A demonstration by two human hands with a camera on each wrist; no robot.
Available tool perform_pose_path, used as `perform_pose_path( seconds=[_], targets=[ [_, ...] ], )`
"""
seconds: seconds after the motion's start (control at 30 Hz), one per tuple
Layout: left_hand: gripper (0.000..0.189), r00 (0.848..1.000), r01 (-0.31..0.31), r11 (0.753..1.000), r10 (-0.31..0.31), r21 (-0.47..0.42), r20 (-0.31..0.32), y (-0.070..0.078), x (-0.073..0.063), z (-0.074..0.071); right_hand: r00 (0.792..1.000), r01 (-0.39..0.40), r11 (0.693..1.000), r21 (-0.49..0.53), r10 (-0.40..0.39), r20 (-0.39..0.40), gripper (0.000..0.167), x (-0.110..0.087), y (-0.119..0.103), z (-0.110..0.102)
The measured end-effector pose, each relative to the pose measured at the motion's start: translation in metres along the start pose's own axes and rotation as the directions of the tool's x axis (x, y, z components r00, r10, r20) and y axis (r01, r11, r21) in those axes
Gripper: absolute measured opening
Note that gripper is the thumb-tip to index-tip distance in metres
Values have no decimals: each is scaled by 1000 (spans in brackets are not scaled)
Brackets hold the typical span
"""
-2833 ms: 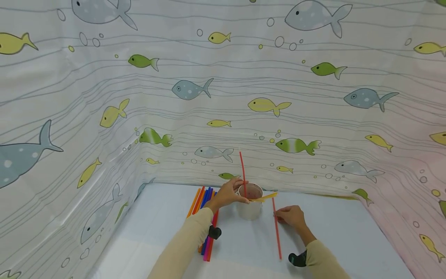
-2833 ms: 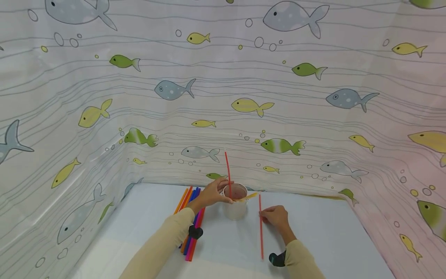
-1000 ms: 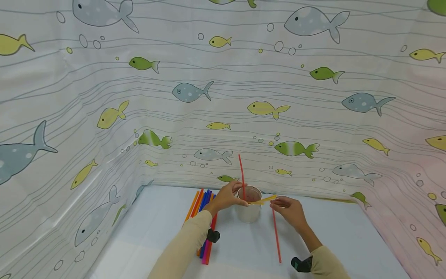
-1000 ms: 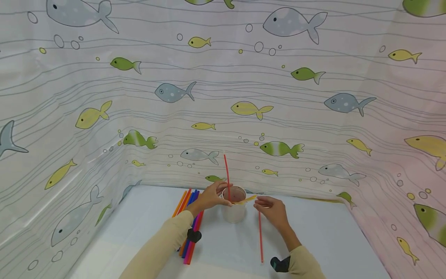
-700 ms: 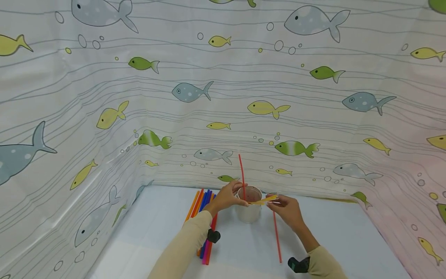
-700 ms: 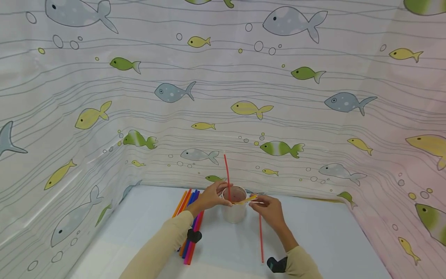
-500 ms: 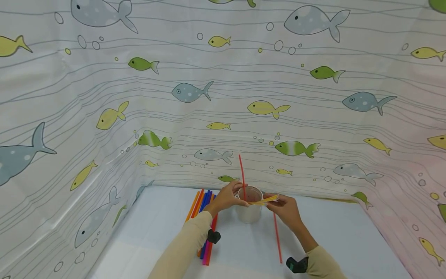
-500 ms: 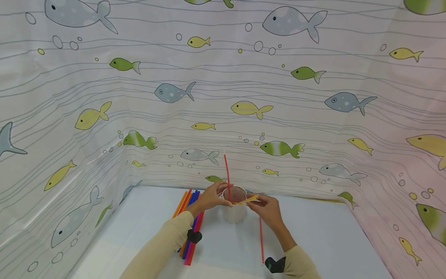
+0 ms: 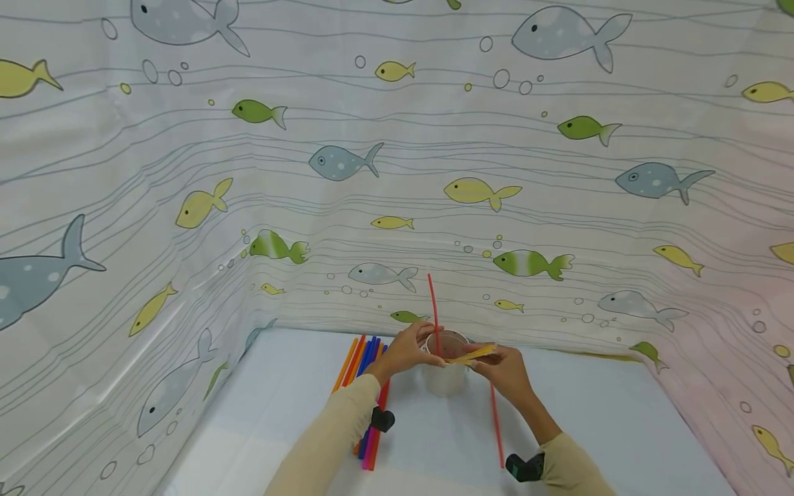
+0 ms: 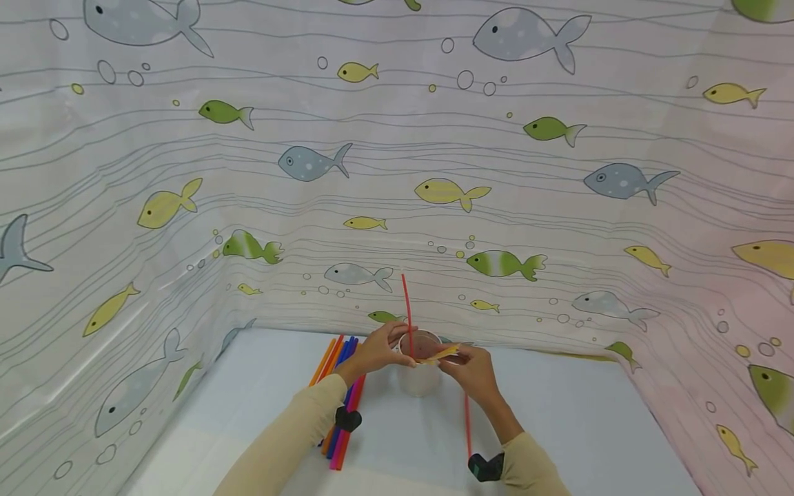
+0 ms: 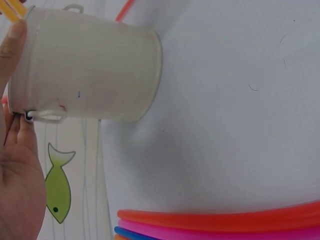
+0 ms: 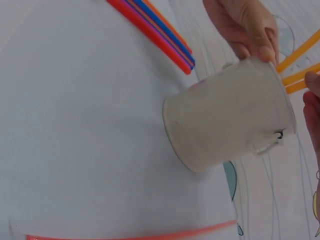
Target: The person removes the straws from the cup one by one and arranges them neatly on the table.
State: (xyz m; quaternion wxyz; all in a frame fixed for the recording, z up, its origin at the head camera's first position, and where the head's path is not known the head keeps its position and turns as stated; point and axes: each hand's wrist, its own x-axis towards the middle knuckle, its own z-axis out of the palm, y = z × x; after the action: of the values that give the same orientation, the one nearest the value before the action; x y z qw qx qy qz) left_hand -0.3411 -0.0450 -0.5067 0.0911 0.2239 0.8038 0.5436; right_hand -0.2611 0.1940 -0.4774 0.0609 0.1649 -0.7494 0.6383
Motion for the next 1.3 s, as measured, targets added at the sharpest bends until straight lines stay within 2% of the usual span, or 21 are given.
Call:
perform_pose_path(
  seconds=[0.17,0.33,0.5,0.83,1.13,1.3],
  targets=[
    [88,1000,-8,1000,8,8,-1,0,0,0,1000,26,999,35,-25,-13,25,0,1,2],
    [85,1000,-21,1000,21,3,-1,-2,2,1,999,33,999,20,-32,-37,22,-2,1,4],
    [87,1000,-7,1000,7,7,-12,1,1,1,997,49,999,23,-48,-66,22,-2,1,5],
    [78,1000,-19,1000,18,-3,-13,0,1,1,990,14,999,-37,-19,-137,19,-3,-3,5],
    [85,1000,-1,1000,1,12,-10,3,0,1,988,23,996,-88,-36,-150,14,-3,-7,3],
    [87,1000,-9,1000,9,3,-1,1,0,1,987,86,993,-78,-95,-127,14,-1,-12,-1]
  ],
)
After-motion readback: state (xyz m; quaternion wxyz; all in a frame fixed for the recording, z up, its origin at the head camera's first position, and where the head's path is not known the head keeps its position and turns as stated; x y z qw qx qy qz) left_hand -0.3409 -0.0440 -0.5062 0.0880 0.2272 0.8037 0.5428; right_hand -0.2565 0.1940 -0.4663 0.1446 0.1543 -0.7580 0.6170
